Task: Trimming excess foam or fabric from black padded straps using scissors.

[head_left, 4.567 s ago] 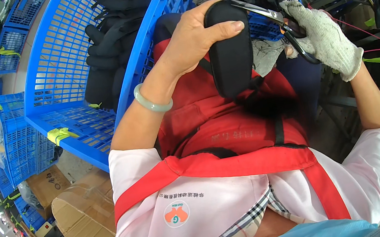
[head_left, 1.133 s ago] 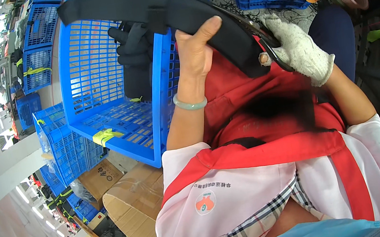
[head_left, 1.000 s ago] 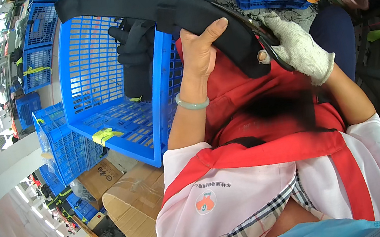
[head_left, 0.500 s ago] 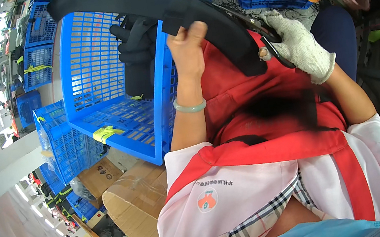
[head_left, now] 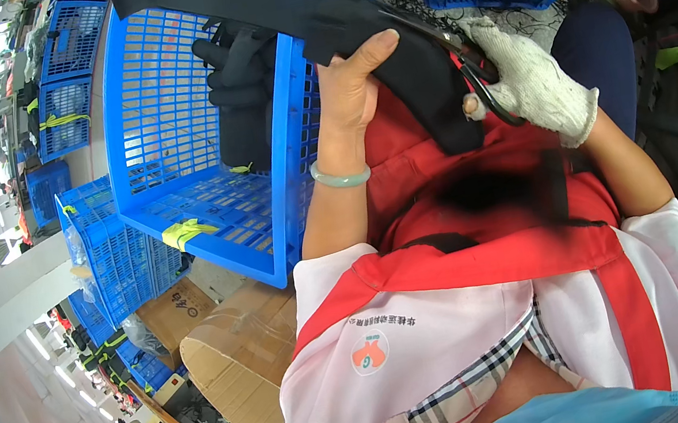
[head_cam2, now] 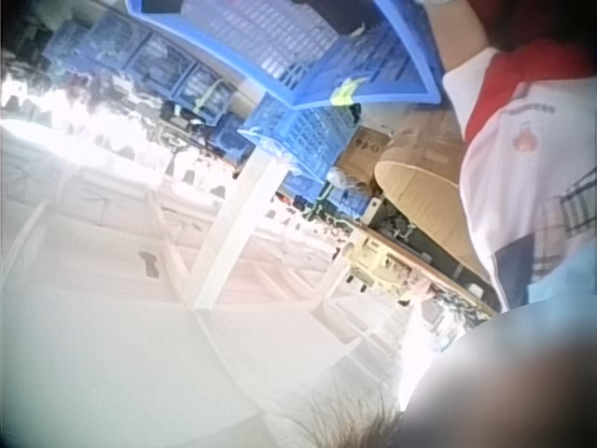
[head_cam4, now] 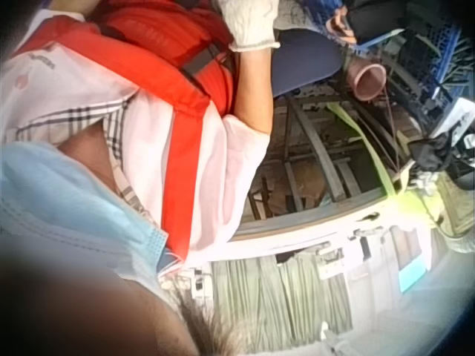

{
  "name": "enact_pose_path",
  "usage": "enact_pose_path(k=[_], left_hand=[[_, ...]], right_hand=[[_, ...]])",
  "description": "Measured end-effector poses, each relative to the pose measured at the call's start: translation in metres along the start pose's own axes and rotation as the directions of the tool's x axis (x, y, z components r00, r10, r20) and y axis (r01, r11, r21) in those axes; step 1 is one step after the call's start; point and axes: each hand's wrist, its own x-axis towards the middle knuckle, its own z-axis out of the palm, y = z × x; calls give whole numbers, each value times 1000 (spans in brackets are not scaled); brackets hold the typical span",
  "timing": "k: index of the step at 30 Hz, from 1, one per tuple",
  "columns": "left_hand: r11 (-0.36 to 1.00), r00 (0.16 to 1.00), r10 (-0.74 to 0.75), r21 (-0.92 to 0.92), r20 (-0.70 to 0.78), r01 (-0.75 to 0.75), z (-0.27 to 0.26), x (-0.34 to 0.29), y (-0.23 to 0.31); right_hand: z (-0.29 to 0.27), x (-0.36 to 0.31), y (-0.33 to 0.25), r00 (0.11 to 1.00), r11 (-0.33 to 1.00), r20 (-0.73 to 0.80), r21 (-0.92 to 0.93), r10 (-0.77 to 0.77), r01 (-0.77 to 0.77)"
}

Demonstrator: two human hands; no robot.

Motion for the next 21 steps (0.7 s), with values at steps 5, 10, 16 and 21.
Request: enact_pose_path(k=[5, 10, 16, 21], left_hand=[[1000, 1000, -21, -16, 1, 21, 0, -3, 6], [1000, 1000, -16, 4, 7, 16, 2, -7, 6], [999, 1000, -14, -28, 26, 15, 1, -6, 5], [998, 998, -67, 21, 19, 67, 2, -6, 4]], right_hand=[[-8, 4, -10, 999, 1000, 44, 10, -7, 6], [-11, 6, -18, 994, 998, 102, 42, 46, -51], [-1, 4, -12, 998, 998, 53, 51, 25, -28], [-4, 7, -17, 995, 996, -52, 20, -88, 89]])
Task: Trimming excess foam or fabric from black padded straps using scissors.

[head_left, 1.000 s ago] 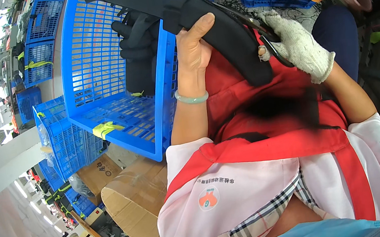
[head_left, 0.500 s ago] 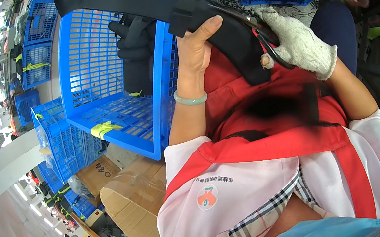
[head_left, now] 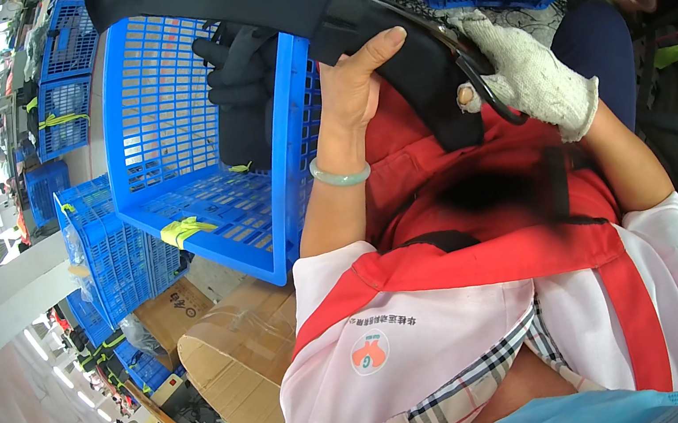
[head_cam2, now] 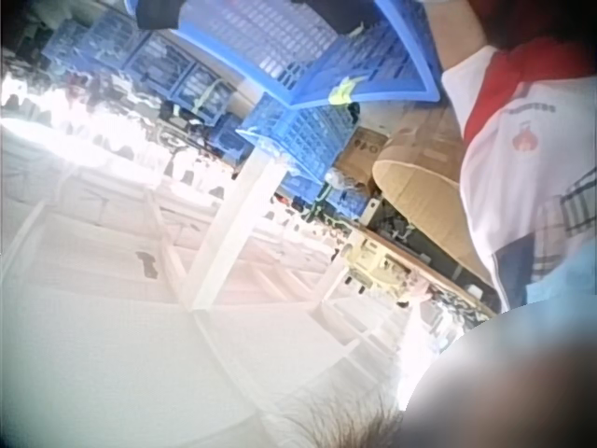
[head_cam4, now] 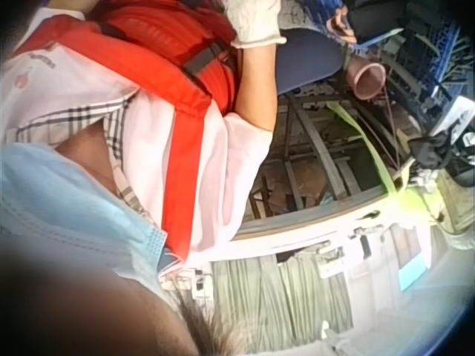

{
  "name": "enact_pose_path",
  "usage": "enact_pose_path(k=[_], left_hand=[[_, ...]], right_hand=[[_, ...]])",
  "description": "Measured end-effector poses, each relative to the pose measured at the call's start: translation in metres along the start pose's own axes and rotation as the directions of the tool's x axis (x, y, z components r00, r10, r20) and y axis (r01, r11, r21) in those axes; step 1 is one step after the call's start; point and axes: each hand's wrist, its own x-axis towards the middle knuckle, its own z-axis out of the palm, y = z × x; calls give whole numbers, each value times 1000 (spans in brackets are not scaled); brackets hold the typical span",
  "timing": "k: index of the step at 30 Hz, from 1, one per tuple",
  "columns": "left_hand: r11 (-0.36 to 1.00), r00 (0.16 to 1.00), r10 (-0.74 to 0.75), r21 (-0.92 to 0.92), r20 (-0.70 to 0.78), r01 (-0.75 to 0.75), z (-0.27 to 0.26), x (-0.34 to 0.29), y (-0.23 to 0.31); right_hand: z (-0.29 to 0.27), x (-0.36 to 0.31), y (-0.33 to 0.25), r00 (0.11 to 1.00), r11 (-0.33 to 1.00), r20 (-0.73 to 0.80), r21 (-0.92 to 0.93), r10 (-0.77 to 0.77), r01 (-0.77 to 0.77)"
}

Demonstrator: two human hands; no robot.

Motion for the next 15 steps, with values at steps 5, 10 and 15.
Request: enact_pose_path(k=[5, 10, 15], left_hand=[[999, 999, 5, -36, -36, -7, -6, -3, -6], [999, 997, -17, -42, -77, 14, -6, -5, -11], [994, 990, -107, 46, 93, 103, -13, -17, -26]], right_hand=[[2, -1, -1, 950, 896, 233, 344, 207, -280], [20, -16, 5, 885, 795, 304, 401, 354, -456], [31, -22, 21, 882, 698, 344, 543, 323, -468]])
